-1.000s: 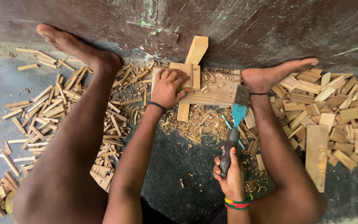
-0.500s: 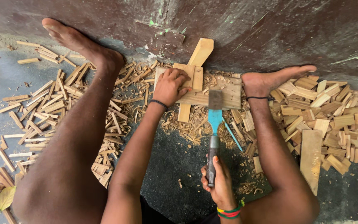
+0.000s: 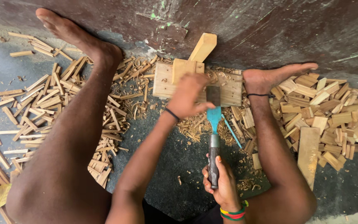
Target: The person sits on the floor and uses a chisel and mallet to carve a small wooden block placed on a larger wooden base. They repeatedly strike the chisel to shape the wood, occasionally adjusting the block's position with their left hand.
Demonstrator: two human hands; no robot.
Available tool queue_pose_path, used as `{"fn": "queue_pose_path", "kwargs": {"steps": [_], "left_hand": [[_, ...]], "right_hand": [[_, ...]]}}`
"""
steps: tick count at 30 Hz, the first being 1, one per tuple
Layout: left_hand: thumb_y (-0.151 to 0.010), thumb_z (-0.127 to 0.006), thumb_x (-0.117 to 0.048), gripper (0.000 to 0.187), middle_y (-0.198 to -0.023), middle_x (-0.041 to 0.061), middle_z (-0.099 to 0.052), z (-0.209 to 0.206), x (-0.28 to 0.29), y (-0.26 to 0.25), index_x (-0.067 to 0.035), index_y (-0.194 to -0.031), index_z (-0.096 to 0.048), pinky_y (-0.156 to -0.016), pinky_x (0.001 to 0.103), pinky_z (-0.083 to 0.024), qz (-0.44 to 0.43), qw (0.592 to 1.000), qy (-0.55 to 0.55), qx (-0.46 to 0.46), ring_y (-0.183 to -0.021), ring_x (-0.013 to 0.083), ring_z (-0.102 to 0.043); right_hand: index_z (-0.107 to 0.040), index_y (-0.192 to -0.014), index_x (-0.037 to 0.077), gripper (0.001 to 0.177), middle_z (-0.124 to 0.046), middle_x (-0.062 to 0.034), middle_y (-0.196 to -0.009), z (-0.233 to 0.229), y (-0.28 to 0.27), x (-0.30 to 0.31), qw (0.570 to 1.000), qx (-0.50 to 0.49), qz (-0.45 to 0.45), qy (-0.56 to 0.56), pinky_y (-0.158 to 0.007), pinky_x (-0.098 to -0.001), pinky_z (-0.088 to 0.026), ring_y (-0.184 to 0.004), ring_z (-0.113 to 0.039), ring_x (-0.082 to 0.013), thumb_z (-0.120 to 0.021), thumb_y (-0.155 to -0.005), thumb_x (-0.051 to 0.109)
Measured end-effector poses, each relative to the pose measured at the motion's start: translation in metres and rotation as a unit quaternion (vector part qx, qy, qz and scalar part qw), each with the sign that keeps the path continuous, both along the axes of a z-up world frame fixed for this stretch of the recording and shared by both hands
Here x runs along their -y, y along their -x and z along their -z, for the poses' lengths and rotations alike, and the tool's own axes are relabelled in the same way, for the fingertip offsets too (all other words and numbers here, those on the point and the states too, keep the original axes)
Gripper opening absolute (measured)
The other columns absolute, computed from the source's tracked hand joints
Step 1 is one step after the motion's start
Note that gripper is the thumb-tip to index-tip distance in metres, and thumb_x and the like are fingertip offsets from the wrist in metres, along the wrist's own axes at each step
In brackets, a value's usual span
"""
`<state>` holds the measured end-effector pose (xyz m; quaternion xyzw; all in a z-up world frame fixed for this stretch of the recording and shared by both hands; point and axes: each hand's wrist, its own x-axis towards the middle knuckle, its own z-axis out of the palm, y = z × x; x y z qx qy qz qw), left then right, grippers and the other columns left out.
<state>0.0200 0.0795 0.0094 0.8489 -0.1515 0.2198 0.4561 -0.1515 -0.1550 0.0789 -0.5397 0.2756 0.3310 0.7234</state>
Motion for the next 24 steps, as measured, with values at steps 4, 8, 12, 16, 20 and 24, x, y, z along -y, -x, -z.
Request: {"fn": "queue_pose_path", "kwargs": {"steps": [4,8,12,16,20,24], "left_hand": [[-0.091,-0.057,-0.073,0.069,-0.119,0.014,-0.070,-0.024,0.040,0.015,-0.012,-0.121,-0.067,-0.112,0.055,-0.044,0.048,0.996,-0.020,0.074,-0.121,0.0342,-0.061],[-0.086,-0.064,-0.069,0.055,-0.070,0.012,-0.072,-0.031,0.055,0.025,-0.018,-0.102,-0.079,-0.064,0.046,-0.057,0.191,0.971,-0.102,-0.104,-0.068,0.0335,-0.071],[-0.090,-0.067,-0.062,0.047,-0.058,0.009,-0.066,-0.028,0.055,0.025,-0.018,-0.079,-0.077,-0.051,0.045,-0.052,0.167,0.985,-0.047,-0.019,-0.053,0.0329,-0.065],[-0.093,-0.067,-0.057,0.047,-0.059,0.011,-0.066,-0.026,0.054,0.023,-0.015,-0.075,-0.076,-0.052,0.045,-0.052,0.149,0.988,-0.034,0.020,-0.053,0.0336,-0.065],[-0.091,-0.068,-0.055,0.047,-0.057,0.010,-0.064,-0.025,0.052,0.026,-0.014,-0.070,-0.075,-0.052,0.045,-0.051,0.130,0.991,-0.014,0.039,-0.053,0.0337,-0.064],[-0.093,-0.067,-0.054,0.048,-0.057,0.011,-0.064,-0.026,0.051,0.025,-0.014,-0.068,-0.074,-0.051,0.045,-0.051,0.123,0.992,-0.021,0.013,-0.052,0.0345,-0.064]], "right_hand": [[-0.052,-0.130,0.007,0.050,-0.055,-0.0092,-0.068,0.001,0.002,-0.003,0.999,-0.019,-0.024,-0.025,-0.033,-0.0246,-0.035,-0.040,-0.049,-0.0125,-0.046,-0.101,0.047],[-0.051,-0.131,0.006,0.051,-0.055,-0.0092,-0.068,0.000,0.004,-0.004,0.998,-0.025,-0.034,-0.052,-0.033,-0.0238,-0.035,-0.041,-0.048,-0.0120,-0.045,-0.101,0.047],[-0.051,-0.132,0.006,0.053,-0.054,-0.0092,-0.069,-0.003,0.003,-0.004,0.997,-0.034,-0.028,-0.063,-0.032,-0.0237,-0.035,-0.040,-0.048,-0.0114,-0.044,-0.101,0.048],[-0.050,-0.132,0.005,0.053,-0.054,-0.0092,-0.070,-0.007,0.000,-0.004,0.996,-0.036,-0.026,-0.078,-0.033,-0.0237,-0.035,-0.041,-0.048,-0.0113,-0.044,-0.102,0.049],[-0.050,-0.132,0.005,0.055,-0.054,-0.0091,-0.070,-0.006,0.000,-0.003,0.996,-0.027,-0.041,-0.080,-0.032,-0.0232,-0.035,-0.040,-0.048,-0.0111,-0.044,-0.102,0.049],[-0.050,-0.132,0.004,0.054,-0.054,-0.0098,-0.070,-0.001,-0.001,-0.002,0.996,-0.036,-0.036,-0.074,-0.032,-0.0236,-0.035,-0.041,-0.049,-0.0119,-0.045,-0.102,0.049]]}}
